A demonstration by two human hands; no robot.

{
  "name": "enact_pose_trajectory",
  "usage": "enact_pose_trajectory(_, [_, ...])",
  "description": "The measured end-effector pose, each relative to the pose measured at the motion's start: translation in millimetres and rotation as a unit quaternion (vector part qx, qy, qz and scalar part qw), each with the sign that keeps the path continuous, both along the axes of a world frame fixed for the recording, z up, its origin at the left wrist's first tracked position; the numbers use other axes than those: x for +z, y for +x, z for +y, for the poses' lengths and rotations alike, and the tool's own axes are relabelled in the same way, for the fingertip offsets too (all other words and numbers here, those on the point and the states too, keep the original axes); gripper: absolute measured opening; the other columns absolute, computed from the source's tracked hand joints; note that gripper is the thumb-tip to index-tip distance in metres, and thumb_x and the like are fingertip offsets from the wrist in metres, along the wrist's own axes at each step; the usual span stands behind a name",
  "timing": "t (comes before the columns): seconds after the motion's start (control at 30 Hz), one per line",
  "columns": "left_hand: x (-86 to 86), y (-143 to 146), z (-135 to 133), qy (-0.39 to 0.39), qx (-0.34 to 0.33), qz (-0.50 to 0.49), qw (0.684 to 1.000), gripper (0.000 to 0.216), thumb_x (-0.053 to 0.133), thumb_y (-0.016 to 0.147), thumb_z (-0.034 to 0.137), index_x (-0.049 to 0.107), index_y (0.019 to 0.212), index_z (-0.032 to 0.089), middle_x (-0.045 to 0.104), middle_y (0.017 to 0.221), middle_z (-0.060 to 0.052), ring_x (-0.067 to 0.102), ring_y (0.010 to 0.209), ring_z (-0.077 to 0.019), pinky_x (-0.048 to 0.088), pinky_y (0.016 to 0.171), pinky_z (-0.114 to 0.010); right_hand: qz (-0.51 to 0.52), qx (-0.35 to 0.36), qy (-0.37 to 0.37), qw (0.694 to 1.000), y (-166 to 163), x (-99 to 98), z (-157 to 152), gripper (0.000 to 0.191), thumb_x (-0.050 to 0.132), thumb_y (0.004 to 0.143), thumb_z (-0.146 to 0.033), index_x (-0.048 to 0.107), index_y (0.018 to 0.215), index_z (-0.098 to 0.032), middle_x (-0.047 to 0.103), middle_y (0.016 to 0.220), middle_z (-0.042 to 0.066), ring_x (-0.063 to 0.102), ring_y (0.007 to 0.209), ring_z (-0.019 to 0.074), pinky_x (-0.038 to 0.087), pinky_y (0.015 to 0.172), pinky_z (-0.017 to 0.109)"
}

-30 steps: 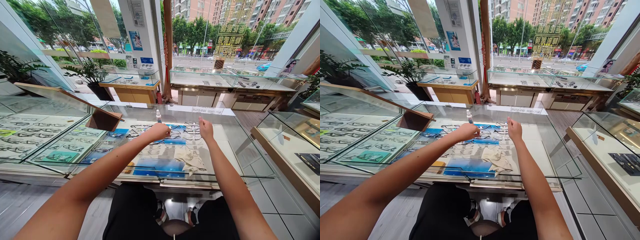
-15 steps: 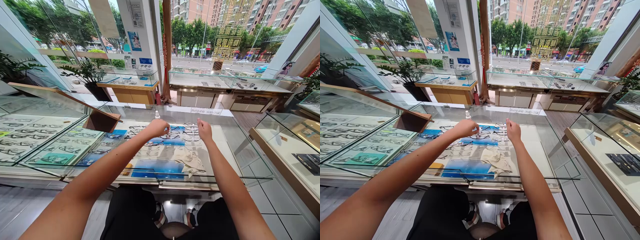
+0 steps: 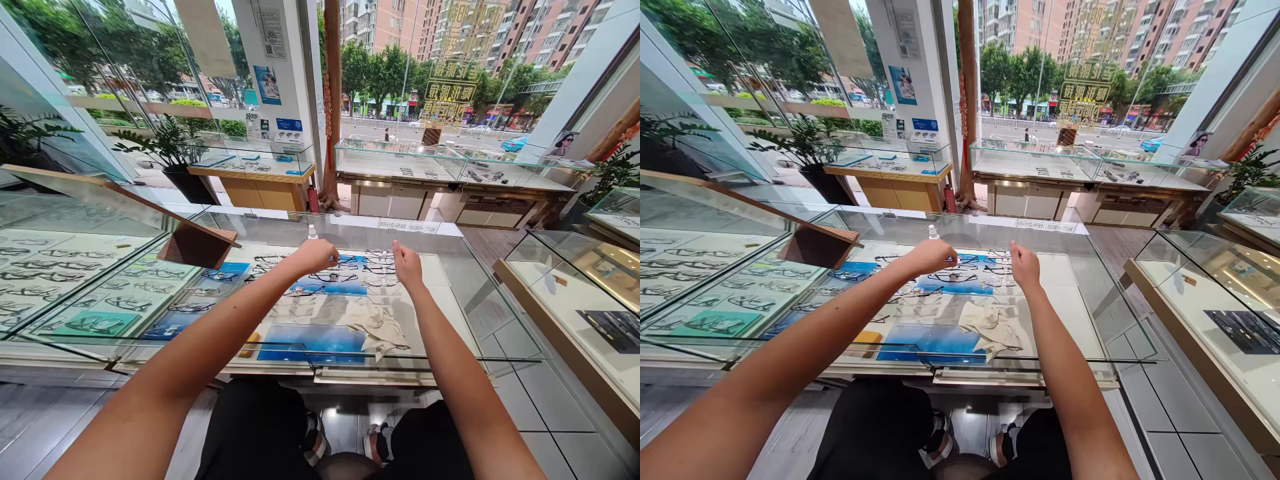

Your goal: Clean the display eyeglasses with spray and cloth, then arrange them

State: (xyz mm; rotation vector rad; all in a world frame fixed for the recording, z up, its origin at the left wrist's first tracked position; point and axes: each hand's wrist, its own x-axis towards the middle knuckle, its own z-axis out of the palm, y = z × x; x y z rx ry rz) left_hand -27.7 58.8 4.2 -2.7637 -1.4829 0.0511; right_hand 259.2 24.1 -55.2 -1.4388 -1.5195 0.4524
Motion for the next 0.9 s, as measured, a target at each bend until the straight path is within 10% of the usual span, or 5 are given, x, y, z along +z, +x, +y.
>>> enact_pose_trajectory(0.2, [26.0,-5,-8,-0.087,-0.004,-0.243,0.966,0.028,0.066,0.089,0.047,0.078,0.089,0.022,0.075,0.084,-0.006,0.062,0.072,-0.0195,0.040,0.065,-0.030,0.082,0.040,-0.036,0.995,-2,2.2,1,0.064,0.037,0.101,-0.071,0.028,0.059,-0.024,0.027,0.056,-0.003,0.025,0.057,0.0145,0.019,0.057,0.034])
enact_pose_trajectory(0.57, [-14.1,33,-4,-0.188,0.022,-0.717,0.670,0.048,0.084,0.075,0.063,0.073,0.088,0.018,0.075,0.098,-0.008,0.066,0.095,-0.0211,0.052,0.092,-0.037,0.225,0.255,-0.107,0.934,-55,36.9,16,0.042,0.081,0.075,-0.061,0.069,0.089,-0.023,0.059,0.077,-0.001,0.051,0.071,0.0159,0.040,0.066,0.030])
enact_pose_trajectory(0.9, [-33.8,34,-12,-0.177,0.014,-0.721,0.670,0.045,0.079,0.082,0.062,0.070,0.089,0.018,0.073,0.095,-0.006,0.064,0.092,-0.0202,0.051,0.089,-0.035,0.298,0.261,-0.072,0.915,-64,23.1,10,0.034,0.086,0.075,-0.053,0.071,0.077,-0.022,0.062,0.073,-0.001,0.050,0.070,0.0152,0.040,0.071,0.031])
